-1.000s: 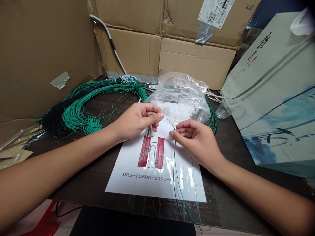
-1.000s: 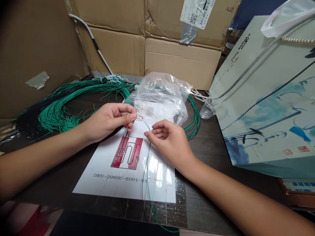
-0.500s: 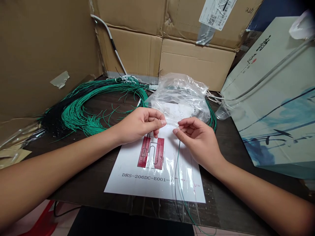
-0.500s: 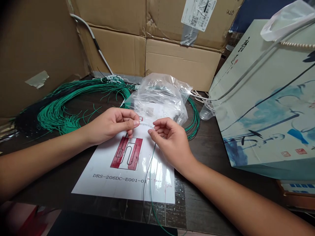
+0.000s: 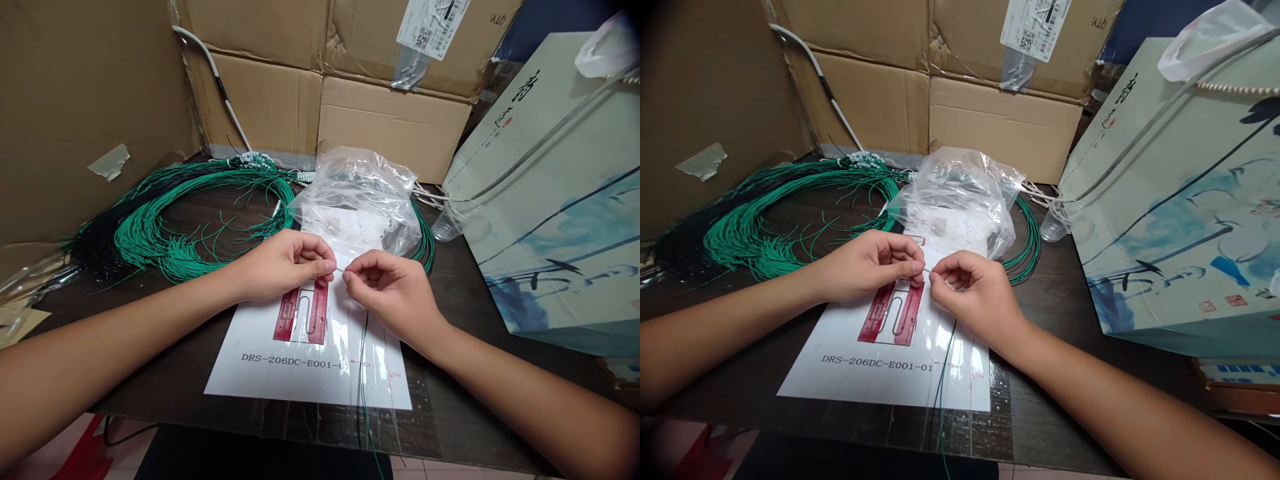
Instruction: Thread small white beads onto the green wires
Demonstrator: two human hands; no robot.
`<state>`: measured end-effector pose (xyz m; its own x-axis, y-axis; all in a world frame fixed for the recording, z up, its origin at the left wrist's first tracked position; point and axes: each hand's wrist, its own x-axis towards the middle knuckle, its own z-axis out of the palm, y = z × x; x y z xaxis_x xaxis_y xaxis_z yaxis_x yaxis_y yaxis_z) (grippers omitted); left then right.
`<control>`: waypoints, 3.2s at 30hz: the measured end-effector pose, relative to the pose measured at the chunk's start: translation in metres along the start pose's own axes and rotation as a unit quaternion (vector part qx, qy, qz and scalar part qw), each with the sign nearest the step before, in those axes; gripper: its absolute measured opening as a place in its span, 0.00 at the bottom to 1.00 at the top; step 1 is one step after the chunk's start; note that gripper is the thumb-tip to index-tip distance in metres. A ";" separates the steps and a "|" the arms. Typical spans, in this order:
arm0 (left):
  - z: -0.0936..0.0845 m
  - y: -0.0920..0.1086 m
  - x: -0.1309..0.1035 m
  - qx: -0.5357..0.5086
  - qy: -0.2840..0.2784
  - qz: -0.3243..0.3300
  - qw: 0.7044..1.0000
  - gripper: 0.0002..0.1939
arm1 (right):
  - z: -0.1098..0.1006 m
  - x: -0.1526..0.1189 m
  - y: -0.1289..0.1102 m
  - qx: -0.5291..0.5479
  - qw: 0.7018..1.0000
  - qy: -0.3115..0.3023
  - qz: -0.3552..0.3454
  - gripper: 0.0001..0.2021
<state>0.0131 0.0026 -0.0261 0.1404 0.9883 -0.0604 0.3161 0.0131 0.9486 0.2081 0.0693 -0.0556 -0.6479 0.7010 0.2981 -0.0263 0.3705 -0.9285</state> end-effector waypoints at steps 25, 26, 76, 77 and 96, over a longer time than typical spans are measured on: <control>0.015 0.000 -0.006 0.045 0.075 0.055 0.995 0.08 | -0.002 0.003 0.000 0.068 0.995 -0.056 0.044 0.07; 0.015 0.000 -0.005 0.034 0.085 0.061 0.994 0.08 | -0.002 0.004 0.000 0.068 0.996 -0.044 0.037 0.08; 0.012 0.000 -0.009 0.192 0.122 0.148 0.962 0.05 | 0.000 0.000 0.002 0.075 0.996 -0.047 0.001 0.05; 0.011 0.000 -0.009 0.199 0.123 0.148 0.961 0.04 | -0.001 0.000 0.002 0.071 0.996 -0.046 0.002 0.06; 0.016 0.035 0.086 0.547 0.062 0.009 0.835 0.15 | 0.002 0.002 0.006 0.017 0.989 -0.015 -0.144 0.08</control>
<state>0.0512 0.0861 -0.0034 0.0776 0.9958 0.0491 0.9923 -0.0820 0.0934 0.2058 0.0715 -0.0609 -0.6314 0.5513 0.5453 -0.2377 0.5317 -0.8129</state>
